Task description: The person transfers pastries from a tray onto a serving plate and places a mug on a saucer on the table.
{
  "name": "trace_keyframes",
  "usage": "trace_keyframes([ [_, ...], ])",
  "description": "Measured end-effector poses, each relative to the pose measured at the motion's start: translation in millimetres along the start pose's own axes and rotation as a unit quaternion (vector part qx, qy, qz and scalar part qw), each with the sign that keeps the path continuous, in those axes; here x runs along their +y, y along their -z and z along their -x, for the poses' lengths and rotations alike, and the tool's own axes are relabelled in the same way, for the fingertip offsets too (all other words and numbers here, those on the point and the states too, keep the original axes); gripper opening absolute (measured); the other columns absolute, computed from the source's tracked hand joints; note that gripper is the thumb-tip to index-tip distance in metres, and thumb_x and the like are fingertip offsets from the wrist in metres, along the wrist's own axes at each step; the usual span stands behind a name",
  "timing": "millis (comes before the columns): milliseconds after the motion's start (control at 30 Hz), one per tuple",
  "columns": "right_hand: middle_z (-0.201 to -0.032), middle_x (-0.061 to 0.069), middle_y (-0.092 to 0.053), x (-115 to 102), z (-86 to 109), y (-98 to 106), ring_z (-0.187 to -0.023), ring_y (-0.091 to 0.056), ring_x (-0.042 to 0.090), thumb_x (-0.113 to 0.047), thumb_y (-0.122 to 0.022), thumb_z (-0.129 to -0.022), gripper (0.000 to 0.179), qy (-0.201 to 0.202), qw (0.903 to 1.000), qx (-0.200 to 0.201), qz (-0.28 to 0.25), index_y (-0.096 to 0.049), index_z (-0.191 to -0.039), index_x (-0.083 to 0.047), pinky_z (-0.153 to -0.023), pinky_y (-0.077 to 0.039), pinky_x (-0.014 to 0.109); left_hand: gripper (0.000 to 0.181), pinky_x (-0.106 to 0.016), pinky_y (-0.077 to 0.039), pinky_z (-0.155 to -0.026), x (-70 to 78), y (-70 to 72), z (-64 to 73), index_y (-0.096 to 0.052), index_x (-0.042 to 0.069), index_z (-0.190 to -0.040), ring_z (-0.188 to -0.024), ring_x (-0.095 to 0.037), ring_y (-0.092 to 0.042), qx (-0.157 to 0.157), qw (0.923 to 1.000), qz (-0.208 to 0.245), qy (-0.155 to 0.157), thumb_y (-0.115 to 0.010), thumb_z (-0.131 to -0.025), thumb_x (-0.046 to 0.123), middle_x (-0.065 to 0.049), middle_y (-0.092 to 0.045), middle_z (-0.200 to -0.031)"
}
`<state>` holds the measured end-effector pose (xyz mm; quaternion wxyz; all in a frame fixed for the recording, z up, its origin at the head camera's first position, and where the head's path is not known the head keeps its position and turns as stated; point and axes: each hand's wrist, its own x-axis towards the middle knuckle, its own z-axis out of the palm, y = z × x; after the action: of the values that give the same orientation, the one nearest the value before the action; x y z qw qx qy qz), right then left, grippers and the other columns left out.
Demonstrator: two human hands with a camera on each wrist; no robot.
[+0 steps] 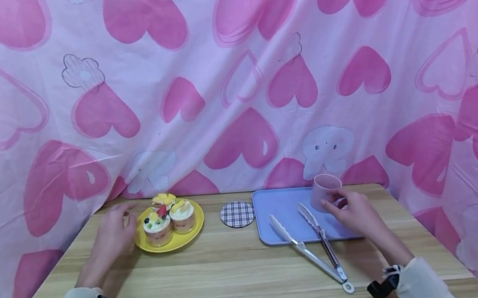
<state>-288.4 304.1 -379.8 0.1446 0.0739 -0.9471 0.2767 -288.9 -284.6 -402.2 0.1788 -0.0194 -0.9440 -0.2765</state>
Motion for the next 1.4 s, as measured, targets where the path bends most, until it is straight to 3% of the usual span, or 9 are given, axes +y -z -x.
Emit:
trace_keyframes([
  [133, -0.109, 0.008, -0.069, 3, -7.3, 2, -0.099, -0.063, 0.025, -0.045, -0.067, -0.094, 0.048, -0.011, 0.9996, 0.02, -0.019, -0.064, -0.128, -0.011, -0.072, -0.058, 0.025, 0.036, -0.061, -0.054, -0.091, 22.6, 2.2, -3.0, -0.063, 0.001, -0.13, -0.111, -0.041, -0.06, 0.066, 0.9961, 0.007, -0.057, -0.059, -0.096, 0.01, -0.024, -0.063, -0.127],
  [267, -0.112, 0.009, -0.068, 1, -15.5, 2, -0.103, -0.062, 0.026, -0.052, -0.064, -0.094, 0.055, -0.021, 0.9983, 0.034, -0.042, -0.062, -0.131, -0.012, -0.072, -0.06, 0.027, 0.031, -0.058, -0.057, -0.089, 48.2, -3.9, -4.1, -0.067, 0.002, -0.124, -0.107, -0.038, -0.065, 0.081, 0.991, 0.027, -0.103, -0.062, -0.095, 0.01, -0.021, -0.068, -0.12],
  [533, -0.119, 0.012, -0.068, 1, -31.5, 1, -0.108, -0.062, 0.029, -0.056, -0.061, -0.094, 0.06, -0.05, 0.9953, 0.057, -0.061, -0.061, -0.136, -0.013, -0.081, -0.062, 0.038, 0.027, -0.044, -0.062, -0.083, 99.2, -30.7, -7.8, -0.07, 0.006, -0.121, -0.103, -0.027, -0.068, 0.044, 0.9847, 0.071, -0.153, -0.062, -0.095, 0.013, -0.012, -0.073, -0.113],
  [833, -0.144, 0.019, -0.052, 18, -39.6, 0, -0.129, -0.048, 0.041, -0.074, -0.065, -0.08, 0.091, -0.111, 0.987, 0.088, -0.076, -0.051, -0.146, -0.013, -0.1, -0.05, 0.06, 0.031, -0.037, -0.061, -0.089, 141.2, -74.8, -15.2, -0.067, 0.007, -0.125, -0.108, -0.023, -0.068, -0.03, 0.9853, 0.078, -0.149, -0.063, -0.095, 0.012, -0.011, -0.071, -0.118],
  [933, -0.151, 0.022, -0.042, 28, -41.0, -2, -0.136, -0.037, 0.043, -0.069, -0.068, -0.082, 0.096, -0.128, 0.9864, 0.079, -0.066, -0.04, -0.153, -0.011, -0.106, -0.042, 0.066, 0.033, -0.037, -0.061, -0.09, 147.2, -93.4, -20.5, -0.066, 0.005, -0.126, -0.106, -0.023, -0.069, -0.037, 0.985, 0.064, -0.156, -0.064, -0.094, 0.01, -0.012, -0.072, -0.117],
  [1067, -0.16, 0.022, -0.03, 43, -42.7, -6, -0.144, -0.028, 0.044, -0.063, -0.072, -0.083, 0.107, -0.169, 0.9792, 0.042, -0.105, -0.019, -0.161, -0.013, -0.113, -0.033, 0.068, 0.038, -0.037, -0.06, -0.09, 149.3, -113.0, -25.4, -0.064, 0.004, -0.131, -0.109, -0.024, -0.068, -0.069, 0.9848, 0.054, -0.15, -0.064, -0.094, 0.012, -0.015, -0.07, -0.123],
  [1200, -0.162, 0.018, -0.027, 55, -47.3, -9, -0.146, -0.027, 0.041, -0.065, -0.073, -0.079, 0.115, -0.203, 0.9648, 0.009, -0.168, -0.011, -0.162, -0.016, -0.116, -0.031, 0.066, 0.045, -0.04, -0.059, -0.094, 146.3, -120.6, -24.4, -0.057, 0.006, -0.14, -0.114, -0.023, -0.065, -0.135, 0.9827, 0.066, -0.109, -0.062, -0.098, 0.02, -0.014, -0.064, -0.136],
  [1300, -0.162, 0.017, -0.028, 59, -52.8, -10, -0.146, -0.028, 0.04, -0.07, -0.073, -0.076, 0.117, -0.212, 0.9583, -0.006, -0.192, -0.014, -0.162, -0.017, -0.116, -0.031, 0.066, 0.046, -0.043, -0.056, -0.101, 142.1, -121.1, -23.6, -0.055, 0.009, -0.142, -0.118, -0.022, -0.062, -0.153, 0.9824, 0.064, -0.086, -0.062, -0.099, 0.022, -0.011, -0.061, -0.14],
  [1400, -0.159, 0.015, -0.032, 63, -54.6, -12, -0.144, -0.03, 0.038, -0.073, -0.072, -0.073, 0.117, -0.232, 0.9502, -0.027, -0.207, -0.018, -0.16, -0.017, -0.116, -0.03, 0.065, 0.033, -0.039, -0.059, -0.088, 137.2, -123.1, -20.9, -0.064, 0.008, -0.129, -0.098, -0.02, -0.063, -0.162, 0.9802, 0.064, -0.095, -0.062, -0.098, 0.019, -0.008, -0.07, -0.116],
])
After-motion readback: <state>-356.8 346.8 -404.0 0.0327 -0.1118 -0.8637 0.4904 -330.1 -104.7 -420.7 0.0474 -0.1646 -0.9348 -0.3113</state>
